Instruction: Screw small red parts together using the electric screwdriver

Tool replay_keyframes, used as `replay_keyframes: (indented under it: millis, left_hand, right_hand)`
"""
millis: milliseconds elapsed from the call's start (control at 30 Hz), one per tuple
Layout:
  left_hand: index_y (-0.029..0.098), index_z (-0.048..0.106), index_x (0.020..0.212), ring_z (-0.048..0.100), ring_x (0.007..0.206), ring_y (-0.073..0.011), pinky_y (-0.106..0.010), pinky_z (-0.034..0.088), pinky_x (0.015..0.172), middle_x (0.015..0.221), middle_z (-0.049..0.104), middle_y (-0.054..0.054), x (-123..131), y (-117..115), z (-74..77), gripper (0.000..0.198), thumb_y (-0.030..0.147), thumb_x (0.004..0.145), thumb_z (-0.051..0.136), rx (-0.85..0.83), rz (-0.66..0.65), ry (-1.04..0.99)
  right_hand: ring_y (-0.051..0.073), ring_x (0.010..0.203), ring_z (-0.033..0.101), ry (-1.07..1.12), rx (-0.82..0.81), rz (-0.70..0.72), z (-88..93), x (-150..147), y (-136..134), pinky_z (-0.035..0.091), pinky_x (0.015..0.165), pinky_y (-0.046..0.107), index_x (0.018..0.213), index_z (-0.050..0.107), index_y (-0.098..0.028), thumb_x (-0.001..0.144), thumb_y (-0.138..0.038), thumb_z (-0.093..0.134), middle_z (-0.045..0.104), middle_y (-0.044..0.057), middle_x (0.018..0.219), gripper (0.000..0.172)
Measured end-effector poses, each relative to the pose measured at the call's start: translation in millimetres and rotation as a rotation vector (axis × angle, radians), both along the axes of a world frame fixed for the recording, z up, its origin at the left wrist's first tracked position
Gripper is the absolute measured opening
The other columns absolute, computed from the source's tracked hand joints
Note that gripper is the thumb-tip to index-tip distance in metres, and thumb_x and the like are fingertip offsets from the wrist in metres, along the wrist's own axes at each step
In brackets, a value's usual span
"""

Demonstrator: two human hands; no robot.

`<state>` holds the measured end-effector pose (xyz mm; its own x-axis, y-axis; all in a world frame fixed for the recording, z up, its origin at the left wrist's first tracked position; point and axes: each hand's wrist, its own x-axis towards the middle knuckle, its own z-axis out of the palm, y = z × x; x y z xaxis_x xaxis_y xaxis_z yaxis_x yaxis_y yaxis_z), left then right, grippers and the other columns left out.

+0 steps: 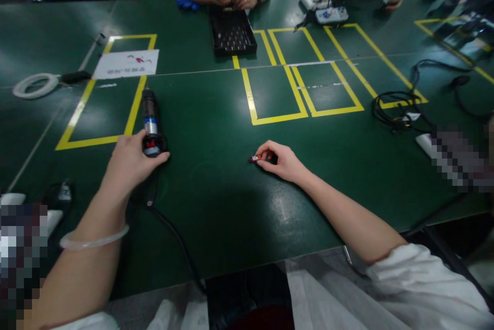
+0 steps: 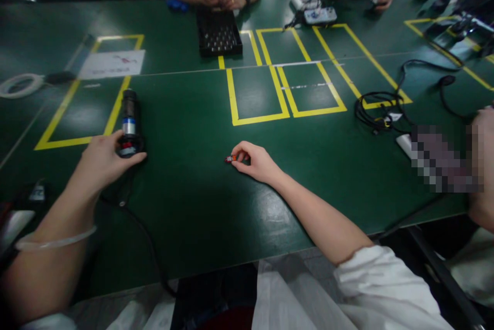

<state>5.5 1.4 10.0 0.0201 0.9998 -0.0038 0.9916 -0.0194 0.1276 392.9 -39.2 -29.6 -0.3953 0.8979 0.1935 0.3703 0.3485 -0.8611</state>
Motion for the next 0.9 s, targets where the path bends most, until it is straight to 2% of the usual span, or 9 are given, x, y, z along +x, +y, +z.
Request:
replay_keyframes:
  millis: [100,233,367,500,667,900]
  left_hand:
    - [0.011,0.043,0.144,0.052,0.119,-0.0345,-0.047,0.047,0.102,0.123,0.052,-0.018,43,-12,0.8,0.081,0.055,0.080,0.064,-0.009,-0.034,-0.058]
    - [0.013,0.044,0.143,0.055,0.116,-0.0341,-0.045,0.050,0.097,0.123,0.051,-0.017,93,-24,-3.3,0.079,0.055,0.079,0.066,0.011,-0.152,-0.131]
    - [0.019,0.044,0.143,0.056,0.113,-0.0306,-0.042,0.051,0.094,0.123,0.052,-0.013,136,-33,-8.2,0.077,0.053,0.078,0.069,0.031,-0.255,-0.193]
    - [0.018,0.043,0.142,0.055,0.114,-0.0301,-0.041,0.051,0.094,0.123,0.053,-0.013,169,-40,-10.2,0.078,0.049,0.077,0.072,0.039,-0.329,-0.243]
    - [0.014,0.040,0.145,0.055,0.114,-0.0306,-0.041,0.051,0.094,0.125,0.052,-0.015,188,-45,-10.7,0.081,0.048,0.078,0.071,0.022,-0.361,-0.250]
    - [0.018,0.039,0.147,0.055,0.114,-0.0298,-0.038,0.051,0.089,0.128,0.051,-0.014,191,-47,-10.6,0.081,0.046,0.078,0.071,0.035,-0.340,-0.233]
  right_hand:
    - [0.014,0.076,0.062,0.002,0.003,-0.003,-0.8,0,0,0.047,0.072,0.027,0.096,0.063,-0.018,0.083,-0.019,0.066,0.067,0.001,0.084,0.013]
    - [0.013,0.075,0.061,0.012,0.020,-0.018,-1.6,0,0,0.047,0.071,0.027,0.096,0.063,-0.018,0.084,-0.020,0.066,0.065,0.001,0.084,0.013]
    - [0.014,0.078,0.061,0.008,0.045,-0.050,-1.8,0,0,0.048,0.071,0.028,0.096,0.062,-0.019,0.084,-0.021,0.066,0.065,0.002,0.087,0.013]
    - [0.015,0.079,0.061,0.013,0.079,-0.091,-4.3,0,1,0.048,0.071,0.029,0.095,0.062,-0.019,0.084,-0.021,0.066,0.065,0.003,0.089,0.012]
    - [0.015,0.076,0.060,-0.020,0.109,-0.122,-8.1,1,2,0.048,0.071,0.029,0.092,0.059,-0.019,0.084,-0.018,0.065,0.062,0.002,0.085,0.010]
    - [0.017,0.081,0.058,-0.132,0.181,-0.101,-7.7,-2,1,0.048,0.074,0.030,0.091,0.060,-0.020,0.085,-0.016,0.064,0.060,0.004,0.090,0.009]
